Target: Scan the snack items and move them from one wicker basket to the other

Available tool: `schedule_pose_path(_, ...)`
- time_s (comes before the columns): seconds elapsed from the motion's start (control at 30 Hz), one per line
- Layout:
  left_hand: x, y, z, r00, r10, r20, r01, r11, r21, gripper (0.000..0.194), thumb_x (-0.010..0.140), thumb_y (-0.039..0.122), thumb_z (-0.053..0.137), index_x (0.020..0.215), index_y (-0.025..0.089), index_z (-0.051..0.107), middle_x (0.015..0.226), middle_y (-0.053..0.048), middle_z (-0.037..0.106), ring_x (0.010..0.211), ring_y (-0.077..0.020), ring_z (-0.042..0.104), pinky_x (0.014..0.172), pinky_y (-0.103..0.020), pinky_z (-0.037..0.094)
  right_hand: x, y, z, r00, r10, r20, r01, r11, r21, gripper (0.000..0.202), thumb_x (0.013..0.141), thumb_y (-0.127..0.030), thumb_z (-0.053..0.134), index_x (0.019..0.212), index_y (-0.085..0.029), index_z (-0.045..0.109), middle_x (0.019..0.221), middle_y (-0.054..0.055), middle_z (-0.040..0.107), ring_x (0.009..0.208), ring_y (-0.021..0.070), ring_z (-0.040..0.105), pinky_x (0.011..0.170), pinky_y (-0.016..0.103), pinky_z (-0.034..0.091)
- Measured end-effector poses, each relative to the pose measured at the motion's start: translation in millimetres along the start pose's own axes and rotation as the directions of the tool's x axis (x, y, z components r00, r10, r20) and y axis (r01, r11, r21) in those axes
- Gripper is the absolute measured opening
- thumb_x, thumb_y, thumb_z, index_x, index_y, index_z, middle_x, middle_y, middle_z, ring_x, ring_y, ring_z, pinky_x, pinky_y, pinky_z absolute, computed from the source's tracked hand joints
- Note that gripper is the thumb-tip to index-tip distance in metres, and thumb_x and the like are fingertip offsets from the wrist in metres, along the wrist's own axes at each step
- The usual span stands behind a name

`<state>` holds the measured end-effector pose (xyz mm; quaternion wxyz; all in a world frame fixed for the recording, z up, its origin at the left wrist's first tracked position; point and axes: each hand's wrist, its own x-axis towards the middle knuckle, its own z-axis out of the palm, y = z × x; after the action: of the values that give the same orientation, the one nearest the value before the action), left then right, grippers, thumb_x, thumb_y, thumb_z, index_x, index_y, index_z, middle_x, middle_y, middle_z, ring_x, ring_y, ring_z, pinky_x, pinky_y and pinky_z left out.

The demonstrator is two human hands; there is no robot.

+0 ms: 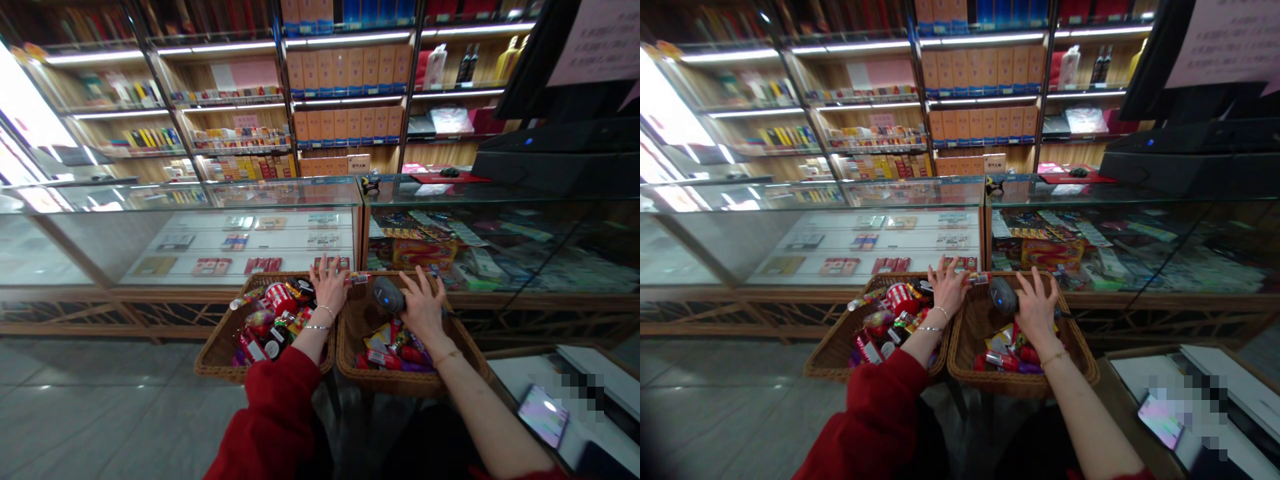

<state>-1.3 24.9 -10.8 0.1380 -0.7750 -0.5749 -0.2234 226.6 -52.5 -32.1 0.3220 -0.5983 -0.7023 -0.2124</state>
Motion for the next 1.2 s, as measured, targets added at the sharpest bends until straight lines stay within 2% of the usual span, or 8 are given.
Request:
schedule_pose_path(0.2,-0.2,0.1,2.5,1.0,0.009,-0.008,-0.009,1.0,0.01,0.035,0.087,0.037,0.071,0.122,0.038,0.069,0.163,-0.002,0.04,0.155,-0.0394,0.02,0.121,-0.075,0.014,0.1,-1.5,-2.1,1.0,0.019,0.014,-0.019,1.0,-0.007,0.028,0.073,-0.01,0.055,0.092,-0.021,0.072,0.144,0.005,0.063,0.149,0.0336,0.035,0.121,0.067,0.014)
schedule_pose_path(0.47,-0.2,0.9,3.5,1.0,0.008,-0.011,-0.008,1.0,-0.006,0.035,0.087,0.037,0.07,0.122,0.038,0.069,0.164,0.0,0.039,0.155,-0.0392,0.019,0.121,-0.074,0.013,-0.4,-1.3,-2.9,1.0,-0.002,-0.027,0.002,1.0,0.029,0.028,0.071,-0.011,0.057,0.092,-0.022,0.073,0.142,0.006,0.065,0.148,0.0345,0.036,0.121,0.066,0.01)
schedule_pose_path(0.7,-0.3,2.2,1.4,1.0,0.0,0.012,0.0,1.0,-0.006,0.03,0.09,0.037,0.065,0.12,0.036,0.07,0.164,-0.001,0.039,0.156,-0.0394,0.018,0.122,-0.073,0.012,-0.8,-1.1,-3.3,1.0,0.0,-0.021,0.001,0.999,0.033,0.028,0.071,-0.011,0.057,0.092,-0.022,0.073,0.14,0.006,0.066,0.148,0.0339,0.036,0.122,0.065,0.01)
schedule_pose_path(0.83,-0.1,2.3,0.8,0.999,-0.006,0.033,0.006,1.0,-0.008,0.035,0.089,0.038,0.067,0.123,0.037,0.068,0.165,0.0,0.036,0.156,-0.0395,0.016,0.122,-0.073,0.011,-1.2,-0.8,-3.1,1.0,0.0,-0.026,0.001,0.999,0.037,0.027,0.071,-0.011,0.057,0.091,-0.022,0.072,0.14,0.006,0.066,0.148,0.0333,0.036,0.122,0.065,0.009)
schedule_pose_path(1.2,-1.8,4.1,0.1,1.0,-0.015,-0.012,0.015,0.999,-0.029,0.036,0.085,0.036,0.074,0.121,0.036,0.071,0.163,-0.001,0.041,0.156,-0.0393,0.019,0.124,-0.071,0.01,-2.7,0.9,2.5,0.998,0.022,-0.061,-0.023,1.0,-0.009,0.031,0.07,-0.01,0.056,0.094,-0.021,0.072,0.143,0.005,0.064,0.148,0.0323,0.036,0.123,0.063,0.009)
